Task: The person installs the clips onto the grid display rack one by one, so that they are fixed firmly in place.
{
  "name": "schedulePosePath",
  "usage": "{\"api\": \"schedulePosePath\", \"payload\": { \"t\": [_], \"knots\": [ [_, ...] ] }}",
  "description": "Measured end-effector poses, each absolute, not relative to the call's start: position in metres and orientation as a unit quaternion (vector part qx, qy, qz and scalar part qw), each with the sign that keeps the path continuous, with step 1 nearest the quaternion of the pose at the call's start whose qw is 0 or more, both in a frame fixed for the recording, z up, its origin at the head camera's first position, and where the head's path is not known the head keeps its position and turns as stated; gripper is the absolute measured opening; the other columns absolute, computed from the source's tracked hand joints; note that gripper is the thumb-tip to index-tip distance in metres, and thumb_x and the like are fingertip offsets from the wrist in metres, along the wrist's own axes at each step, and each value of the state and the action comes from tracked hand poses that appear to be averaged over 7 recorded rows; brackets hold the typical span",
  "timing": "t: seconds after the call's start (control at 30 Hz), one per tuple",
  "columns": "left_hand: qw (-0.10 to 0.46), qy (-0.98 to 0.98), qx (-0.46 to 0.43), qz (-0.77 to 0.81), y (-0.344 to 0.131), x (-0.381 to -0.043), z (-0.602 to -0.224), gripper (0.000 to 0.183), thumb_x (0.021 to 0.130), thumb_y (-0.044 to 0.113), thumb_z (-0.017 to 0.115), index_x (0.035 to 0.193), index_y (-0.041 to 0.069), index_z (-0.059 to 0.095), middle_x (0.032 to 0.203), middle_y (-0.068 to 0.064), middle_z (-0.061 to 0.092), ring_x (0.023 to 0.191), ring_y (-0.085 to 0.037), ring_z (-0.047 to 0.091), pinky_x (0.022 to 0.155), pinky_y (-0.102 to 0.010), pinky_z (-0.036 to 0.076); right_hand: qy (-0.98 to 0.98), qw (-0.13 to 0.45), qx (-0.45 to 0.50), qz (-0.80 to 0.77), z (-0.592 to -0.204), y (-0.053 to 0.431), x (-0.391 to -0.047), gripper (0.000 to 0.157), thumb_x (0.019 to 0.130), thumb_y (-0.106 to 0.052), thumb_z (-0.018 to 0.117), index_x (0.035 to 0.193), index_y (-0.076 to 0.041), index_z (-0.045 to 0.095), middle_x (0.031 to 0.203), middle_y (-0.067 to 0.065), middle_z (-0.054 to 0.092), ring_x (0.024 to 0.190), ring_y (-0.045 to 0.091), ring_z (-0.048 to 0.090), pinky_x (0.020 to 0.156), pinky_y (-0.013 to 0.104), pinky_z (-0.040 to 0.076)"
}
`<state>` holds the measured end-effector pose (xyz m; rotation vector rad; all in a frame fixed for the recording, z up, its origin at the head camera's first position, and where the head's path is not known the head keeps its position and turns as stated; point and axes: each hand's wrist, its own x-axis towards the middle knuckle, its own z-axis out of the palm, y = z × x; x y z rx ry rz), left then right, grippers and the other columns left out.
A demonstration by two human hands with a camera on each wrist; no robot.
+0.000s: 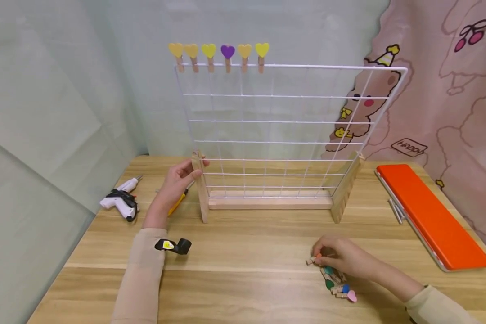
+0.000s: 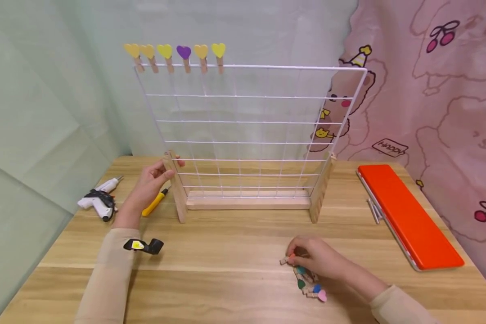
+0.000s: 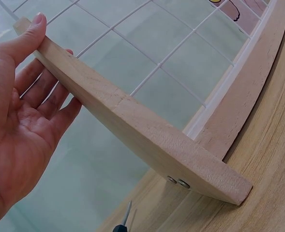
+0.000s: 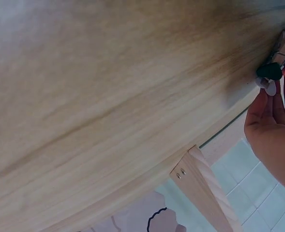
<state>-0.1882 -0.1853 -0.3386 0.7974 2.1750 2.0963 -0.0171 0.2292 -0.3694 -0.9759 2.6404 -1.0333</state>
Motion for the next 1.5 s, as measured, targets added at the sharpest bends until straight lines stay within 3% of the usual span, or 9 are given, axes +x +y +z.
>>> {"api": "schedulePosePath", "payload": {
  "t": [0.2,0.3,0.47,0.6,0.73,0.9,1.1,1.33,1.5],
  "knots": [
    [0.004,0.703,0.255,0.664,-0.182,-0.183,-0.331,0.034,0.087,0.016,0.051,0.119,0.002,0.050,0.121,-0.014,0.050,0.113,-0.021,0.042,0.087,-0.020,0.036,0.880,0.086,-0.300,-0.358,-0.365,0.231,-0.017,0.006,0.082,-0.021,0.058,0.088,-0.018,0.057,0.079,-0.007,0.060,0.067,0.004,0.056,0.056,0.020,0.047],
    [0.003,0.709,0.254,0.658,-0.181,-0.178,-0.326,0.034,0.088,0.015,0.050,0.119,0.000,0.050,0.121,-0.017,0.049,0.113,-0.024,0.041,0.087,-0.019,0.036,0.883,0.066,-0.305,-0.352,-0.359,0.229,-0.021,0.005,0.081,-0.019,0.059,0.086,-0.019,0.058,0.077,-0.007,0.061,0.066,0.004,0.056,0.057,0.021,0.046],
    [0.005,0.710,0.253,0.657,-0.181,-0.175,-0.324,0.034,0.088,0.016,0.050,0.118,0.000,0.049,0.120,-0.017,0.049,0.114,-0.019,0.041,0.088,-0.020,0.036,0.878,-0.029,-0.351,-0.325,-0.322,0.219,-0.040,0.013,0.078,-0.010,0.063,0.086,-0.018,0.059,0.077,-0.008,0.060,0.066,0.001,0.053,0.057,0.019,0.044],
    [0.009,0.711,0.252,0.656,-0.184,-0.181,-0.332,0.035,0.087,0.019,0.051,0.119,0.006,0.050,0.120,-0.011,0.051,0.114,-0.016,0.042,0.091,-0.024,0.034,0.853,-0.129,-0.393,-0.317,-0.275,0.204,-0.061,0.023,0.072,0.001,0.067,0.088,-0.015,0.063,0.080,-0.009,0.060,0.066,0.001,0.048,0.054,0.017,0.040],
    [0.010,0.713,0.253,0.653,-0.187,-0.188,-0.341,0.036,0.086,0.025,0.052,0.120,0.011,0.051,0.121,-0.006,0.052,0.114,-0.015,0.042,0.093,-0.029,0.033,0.824,-0.190,-0.412,-0.338,-0.221,0.185,-0.076,0.029,0.066,0.012,0.067,0.089,-0.005,0.065,0.077,-0.001,0.060,0.066,0.006,0.047,0.055,0.016,0.038],
    [0.014,0.710,0.250,0.658,-0.187,-0.189,-0.341,0.036,0.086,0.024,0.052,0.119,0.010,0.051,0.122,-0.009,0.050,0.114,-0.016,0.042,0.093,-0.028,0.033,0.807,-0.183,-0.361,-0.430,-0.161,0.166,-0.091,0.026,0.070,0.012,0.063,0.095,0.005,0.062,0.082,0.006,0.062,0.069,0.013,0.050,0.057,0.017,0.039],
    [0.015,0.709,0.248,0.660,-0.187,-0.190,-0.341,0.037,0.087,0.025,0.052,0.121,0.011,0.050,0.121,-0.013,0.049,0.114,-0.018,0.041,0.093,-0.025,0.033,0.738,-0.182,-0.299,-0.577,-0.111,0.147,-0.115,0.023,0.069,0.004,0.068,0.091,0.007,0.064,0.082,0.008,0.066,0.068,0.016,0.057,0.061,0.016,0.044],
    [0.018,0.704,0.248,0.665,-0.184,-0.188,-0.337,0.037,0.087,0.023,0.052,0.121,0.008,0.049,0.122,-0.013,0.050,0.115,-0.015,0.041,0.093,-0.027,0.032,0.720,-0.196,-0.288,-0.600,-0.078,0.133,-0.129,0.026,0.072,-0.003,0.066,0.097,0.001,0.065,0.090,0.010,0.062,0.080,0.018,0.058,0.074,0.017,0.045],
    [0.021,0.706,0.247,0.663,-0.182,-0.181,-0.329,0.038,0.087,0.020,0.051,0.123,0.006,0.047,0.122,-0.016,0.049,0.115,-0.016,0.042,0.094,-0.028,0.032,0.722,-0.179,-0.277,-0.608,-0.068,0.130,-0.135,0.029,0.071,-0.004,0.066,0.100,0.000,0.064,0.089,0.011,0.062,0.081,0.018,0.055,0.074,0.018,0.043]
  ]
}}
